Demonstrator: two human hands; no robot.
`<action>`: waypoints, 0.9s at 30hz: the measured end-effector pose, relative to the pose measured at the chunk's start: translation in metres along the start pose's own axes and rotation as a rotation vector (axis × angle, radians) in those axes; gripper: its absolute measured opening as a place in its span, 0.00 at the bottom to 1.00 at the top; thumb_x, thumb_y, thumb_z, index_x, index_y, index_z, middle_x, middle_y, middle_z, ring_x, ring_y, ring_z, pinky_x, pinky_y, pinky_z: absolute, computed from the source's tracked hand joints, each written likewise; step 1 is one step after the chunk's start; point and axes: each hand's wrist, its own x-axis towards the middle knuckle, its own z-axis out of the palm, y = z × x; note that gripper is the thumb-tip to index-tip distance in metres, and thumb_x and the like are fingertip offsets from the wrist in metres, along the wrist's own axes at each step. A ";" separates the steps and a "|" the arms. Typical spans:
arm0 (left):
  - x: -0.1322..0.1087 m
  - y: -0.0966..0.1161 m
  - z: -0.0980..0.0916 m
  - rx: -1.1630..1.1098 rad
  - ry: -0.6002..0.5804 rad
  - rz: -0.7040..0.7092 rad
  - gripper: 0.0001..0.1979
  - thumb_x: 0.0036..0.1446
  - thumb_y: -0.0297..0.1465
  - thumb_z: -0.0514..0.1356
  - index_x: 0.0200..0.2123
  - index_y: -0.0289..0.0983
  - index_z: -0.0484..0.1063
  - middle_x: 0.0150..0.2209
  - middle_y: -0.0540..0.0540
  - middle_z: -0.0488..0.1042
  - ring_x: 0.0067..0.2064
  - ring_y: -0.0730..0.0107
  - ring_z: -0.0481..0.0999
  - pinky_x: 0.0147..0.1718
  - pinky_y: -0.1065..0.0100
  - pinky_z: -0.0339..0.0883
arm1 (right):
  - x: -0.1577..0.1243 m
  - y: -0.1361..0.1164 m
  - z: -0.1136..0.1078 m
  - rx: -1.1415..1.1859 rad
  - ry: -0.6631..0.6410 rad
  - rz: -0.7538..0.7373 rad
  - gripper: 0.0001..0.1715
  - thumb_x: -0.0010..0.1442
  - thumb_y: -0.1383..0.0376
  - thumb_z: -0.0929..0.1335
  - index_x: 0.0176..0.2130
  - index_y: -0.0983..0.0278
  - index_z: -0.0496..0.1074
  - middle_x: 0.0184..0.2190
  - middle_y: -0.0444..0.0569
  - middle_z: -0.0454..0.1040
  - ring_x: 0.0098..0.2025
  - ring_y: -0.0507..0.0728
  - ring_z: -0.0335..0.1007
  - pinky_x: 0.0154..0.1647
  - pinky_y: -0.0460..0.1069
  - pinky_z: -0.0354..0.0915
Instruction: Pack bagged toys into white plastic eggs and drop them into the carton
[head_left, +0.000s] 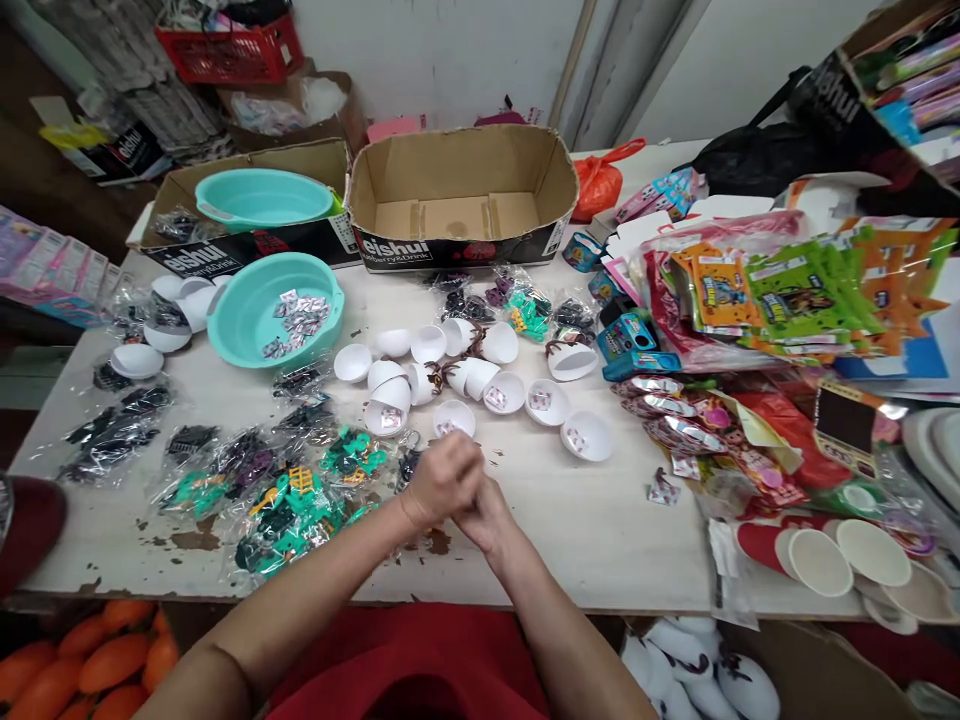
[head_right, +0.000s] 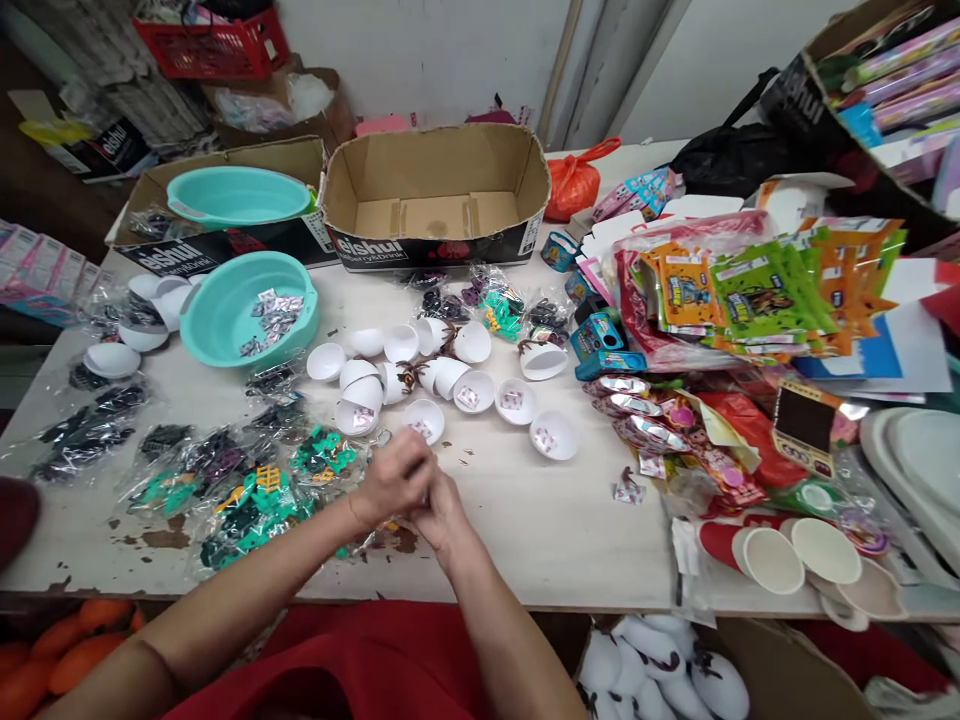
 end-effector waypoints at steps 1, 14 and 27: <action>0.013 -0.009 -0.004 0.030 0.120 -0.006 0.06 0.58 0.31 0.53 0.28 0.40 0.64 0.29 0.47 0.66 0.34 0.68 0.68 0.38 0.65 0.66 | 0.000 0.006 0.002 0.087 0.070 0.118 0.20 0.59 0.72 0.57 0.45 0.76 0.71 0.21 0.40 0.74 0.24 0.50 0.70 0.36 0.59 0.74; 0.030 -0.060 0.044 -0.050 0.178 -0.099 0.07 0.58 0.31 0.56 0.28 0.38 0.62 0.27 0.51 0.65 0.32 0.72 0.68 0.36 0.69 0.64 | 0.039 0.046 0.021 0.768 0.008 0.282 0.40 0.39 0.67 0.75 0.53 0.66 0.65 0.50 0.56 0.69 0.54 0.66 0.64 0.58 0.60 0.60; 0.042 0.026 0.026 -0.234 -0.202 0.511 0.11 0.63 0.29 0.51 0.45 0.37 0.69 0.40 0.41 0.72 0.48 0.61 0.71 0.50 0.55 0.64 | 0.025 0.040 -0.085 0.922 -0.176 0.159 0.31 0.40 0.69 0.75 0.46 0.62 0.71 0.47 0.49 0.72 0.51 0.64 0.67 0.53 0.56 0.65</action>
